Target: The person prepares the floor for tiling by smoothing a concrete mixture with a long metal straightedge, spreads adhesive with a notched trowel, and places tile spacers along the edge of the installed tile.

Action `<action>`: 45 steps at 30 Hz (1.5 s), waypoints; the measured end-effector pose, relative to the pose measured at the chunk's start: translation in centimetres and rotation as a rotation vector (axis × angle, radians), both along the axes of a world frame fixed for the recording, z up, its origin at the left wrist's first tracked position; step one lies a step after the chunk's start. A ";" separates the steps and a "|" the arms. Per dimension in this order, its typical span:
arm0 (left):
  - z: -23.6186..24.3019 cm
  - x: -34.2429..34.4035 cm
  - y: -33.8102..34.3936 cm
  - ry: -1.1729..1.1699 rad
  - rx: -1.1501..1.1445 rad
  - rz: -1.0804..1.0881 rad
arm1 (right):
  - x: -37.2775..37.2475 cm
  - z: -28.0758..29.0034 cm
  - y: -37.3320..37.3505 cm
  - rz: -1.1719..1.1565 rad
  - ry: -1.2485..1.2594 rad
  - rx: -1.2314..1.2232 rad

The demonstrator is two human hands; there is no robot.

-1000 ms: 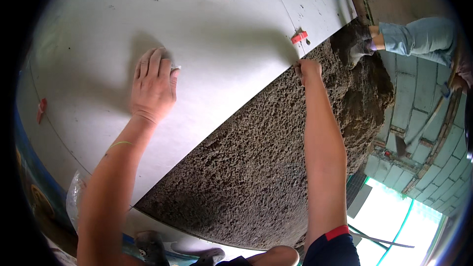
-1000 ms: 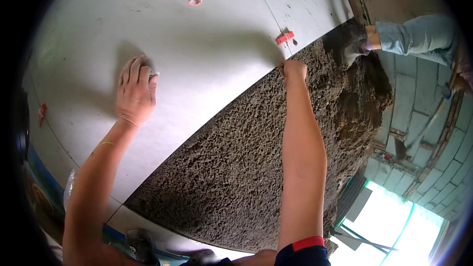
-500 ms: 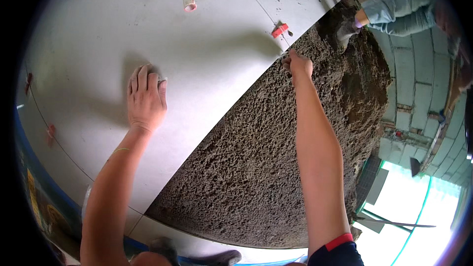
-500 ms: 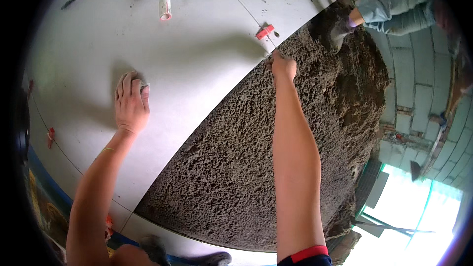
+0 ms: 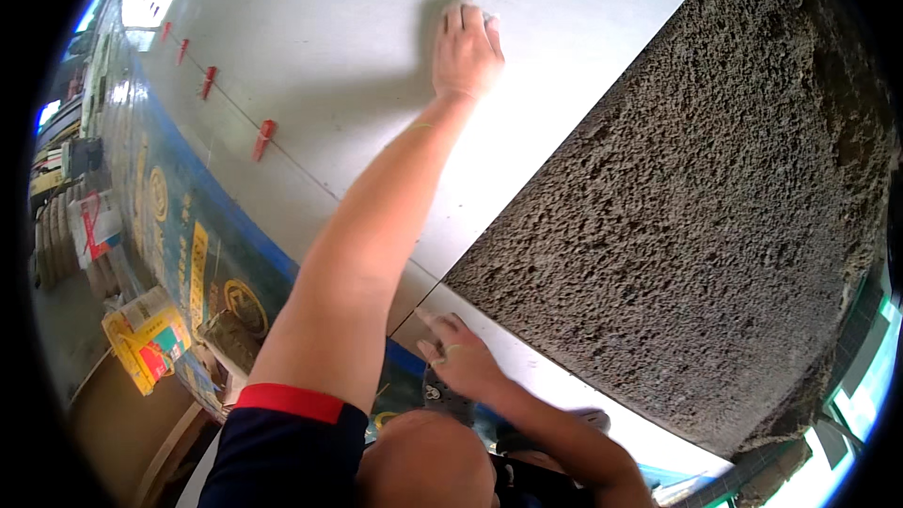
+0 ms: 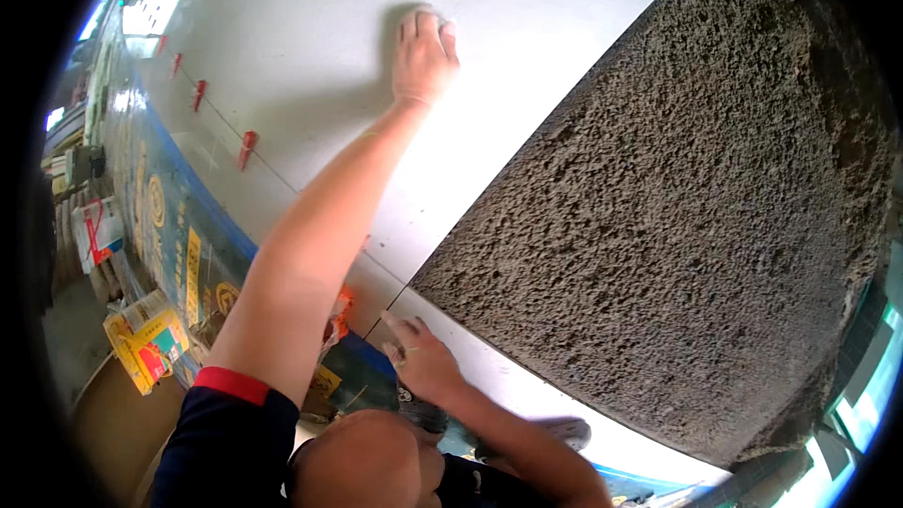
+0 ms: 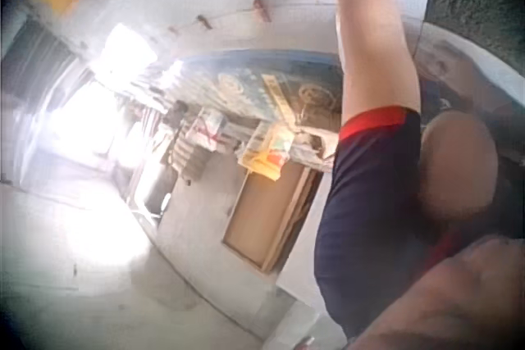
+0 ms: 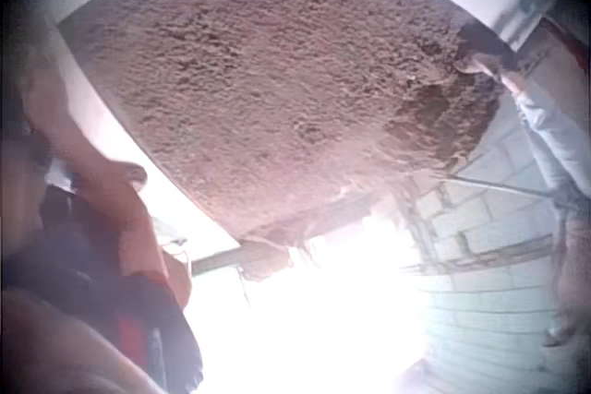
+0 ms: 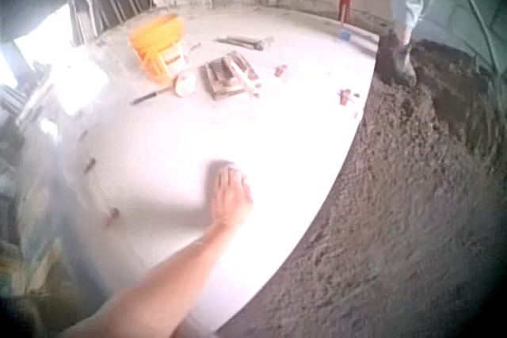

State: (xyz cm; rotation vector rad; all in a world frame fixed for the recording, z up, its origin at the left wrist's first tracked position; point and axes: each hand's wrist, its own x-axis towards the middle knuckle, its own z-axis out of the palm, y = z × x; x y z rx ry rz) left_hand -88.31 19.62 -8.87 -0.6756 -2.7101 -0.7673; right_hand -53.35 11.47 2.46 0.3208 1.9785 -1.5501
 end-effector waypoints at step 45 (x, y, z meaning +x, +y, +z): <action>14.3 -11.3 -37.7 -0.297 0.149 0.584 | 11.4 -4.8 1.0 0.208 0.512 0.480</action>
